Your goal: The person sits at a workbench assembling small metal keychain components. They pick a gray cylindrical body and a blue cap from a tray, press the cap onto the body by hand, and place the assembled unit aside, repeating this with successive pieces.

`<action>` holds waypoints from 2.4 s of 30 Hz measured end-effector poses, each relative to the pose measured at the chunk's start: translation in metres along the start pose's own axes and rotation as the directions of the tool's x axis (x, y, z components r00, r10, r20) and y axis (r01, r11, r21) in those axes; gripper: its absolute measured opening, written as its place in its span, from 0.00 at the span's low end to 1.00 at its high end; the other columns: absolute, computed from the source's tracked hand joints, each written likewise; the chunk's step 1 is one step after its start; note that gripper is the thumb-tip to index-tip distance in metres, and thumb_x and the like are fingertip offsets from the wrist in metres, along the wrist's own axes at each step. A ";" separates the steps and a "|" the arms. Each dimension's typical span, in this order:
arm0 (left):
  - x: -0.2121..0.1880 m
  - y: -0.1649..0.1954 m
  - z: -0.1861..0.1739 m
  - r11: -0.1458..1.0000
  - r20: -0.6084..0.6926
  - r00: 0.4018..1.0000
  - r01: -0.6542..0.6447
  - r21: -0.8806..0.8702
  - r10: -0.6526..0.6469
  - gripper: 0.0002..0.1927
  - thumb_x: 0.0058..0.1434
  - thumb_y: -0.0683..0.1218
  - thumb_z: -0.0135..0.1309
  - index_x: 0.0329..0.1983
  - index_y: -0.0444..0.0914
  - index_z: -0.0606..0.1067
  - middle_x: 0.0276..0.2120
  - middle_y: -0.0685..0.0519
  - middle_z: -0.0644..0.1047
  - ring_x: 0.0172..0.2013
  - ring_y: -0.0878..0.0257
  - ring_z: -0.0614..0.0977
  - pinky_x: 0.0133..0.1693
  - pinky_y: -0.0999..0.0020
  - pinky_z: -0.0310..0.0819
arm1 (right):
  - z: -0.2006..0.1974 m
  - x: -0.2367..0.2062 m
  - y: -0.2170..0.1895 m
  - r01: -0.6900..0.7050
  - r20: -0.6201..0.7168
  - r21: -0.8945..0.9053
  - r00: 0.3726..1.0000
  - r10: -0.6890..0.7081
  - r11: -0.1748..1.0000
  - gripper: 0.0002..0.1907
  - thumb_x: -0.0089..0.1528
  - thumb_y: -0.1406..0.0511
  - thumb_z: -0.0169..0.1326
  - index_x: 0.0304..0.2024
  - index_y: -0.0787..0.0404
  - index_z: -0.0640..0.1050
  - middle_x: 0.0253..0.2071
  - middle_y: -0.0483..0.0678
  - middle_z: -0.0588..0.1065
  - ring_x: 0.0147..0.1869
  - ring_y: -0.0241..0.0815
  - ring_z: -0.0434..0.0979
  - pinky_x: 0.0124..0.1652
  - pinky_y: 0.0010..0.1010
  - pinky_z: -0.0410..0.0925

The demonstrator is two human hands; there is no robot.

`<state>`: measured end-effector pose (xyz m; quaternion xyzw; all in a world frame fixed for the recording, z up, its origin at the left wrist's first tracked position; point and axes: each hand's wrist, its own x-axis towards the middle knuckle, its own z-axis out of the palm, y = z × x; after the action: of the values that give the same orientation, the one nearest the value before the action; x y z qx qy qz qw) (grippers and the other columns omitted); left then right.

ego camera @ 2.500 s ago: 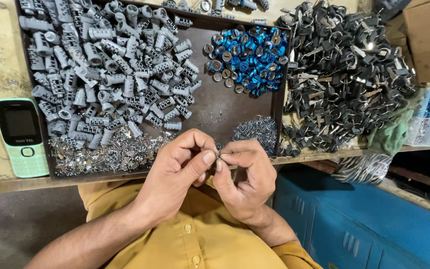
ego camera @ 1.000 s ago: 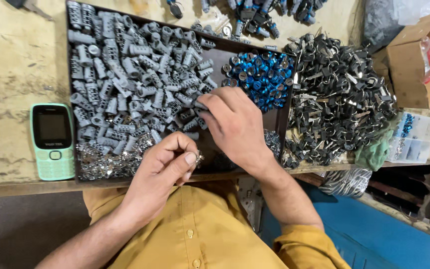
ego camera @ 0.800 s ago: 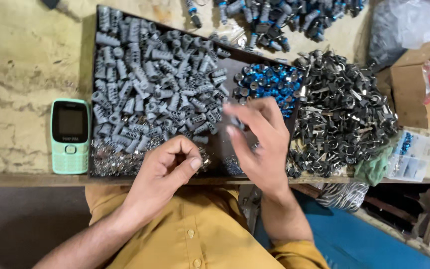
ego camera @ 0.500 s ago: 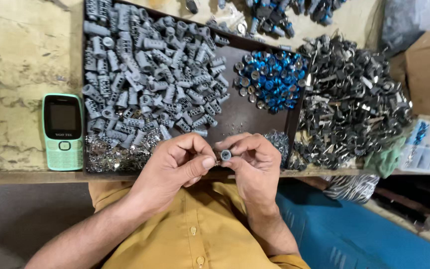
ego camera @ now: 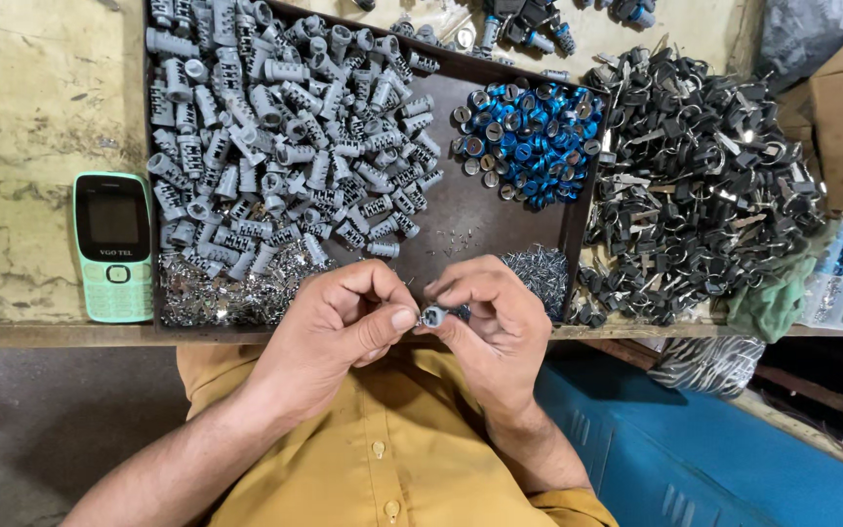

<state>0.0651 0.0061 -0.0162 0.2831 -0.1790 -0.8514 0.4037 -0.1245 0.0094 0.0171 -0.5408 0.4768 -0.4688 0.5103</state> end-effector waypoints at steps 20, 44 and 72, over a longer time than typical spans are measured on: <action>-0.006 -0.004 0.018 0.812 -0.060 0.947 -0.238 0.532 0.317 0.10 0.58 0.37 0.61 0.28 0.37 0.69 0.23 0.62 0.68 0.25 0.77 0.65 0.26 0.80 0.60 | -0.001 0.006 -0.023 0.263 0.134 -0.398 0.965 -0.228 0.879 0.14 0.52 0.81 0.61 0.37 0.65 0.76 0.39 0.52 0.78 0.41 0.42 0.79 0.40 0.28 0.72; 0.007 0.024 0.043 -0.123 0.506 0.662 -0.536 0.835 0.554 0.08 0.55 0.35 0.60 0.39 0.32 0.77 0.40 0.46 0.77 0.38 0.51 0.81 0.37 0.61 0.77 | -0.005 0.010 -0.004 0.258 0.086 -0.561 0.963 -0.254 0.787 0.17 0.55 0.77 0.64 0.34 0.60 0.67 0.36 0.50 0.74 0.36 0.42 0.75 0.34 0.31 0.69; 0.006 0.022 0.009 0.333 0.274 0.761 -0.536 0.776 0.588 0.08 0.58 0.39 0.63 0.39 0.35 0.76 0.38 0.49 0.77 0.38 0.55 0.80 0.38 0.65 0.74 | -0.012 0.009 -0.005 -0.151 0.156 -0.022 0.976 0.152 0.988 0.13 0.65 0.80 0.51 0.51 0.73 0.77 0.50 0.53 0.74 0.50 0.37 0.78 0.48 0.25 0.73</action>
<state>0.0697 -0.0110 0.0002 0.3802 -0.6270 -0.4647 0.4963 -0.1354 -0.0009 0.0227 -0.5406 0.4773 -0.3822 0.5778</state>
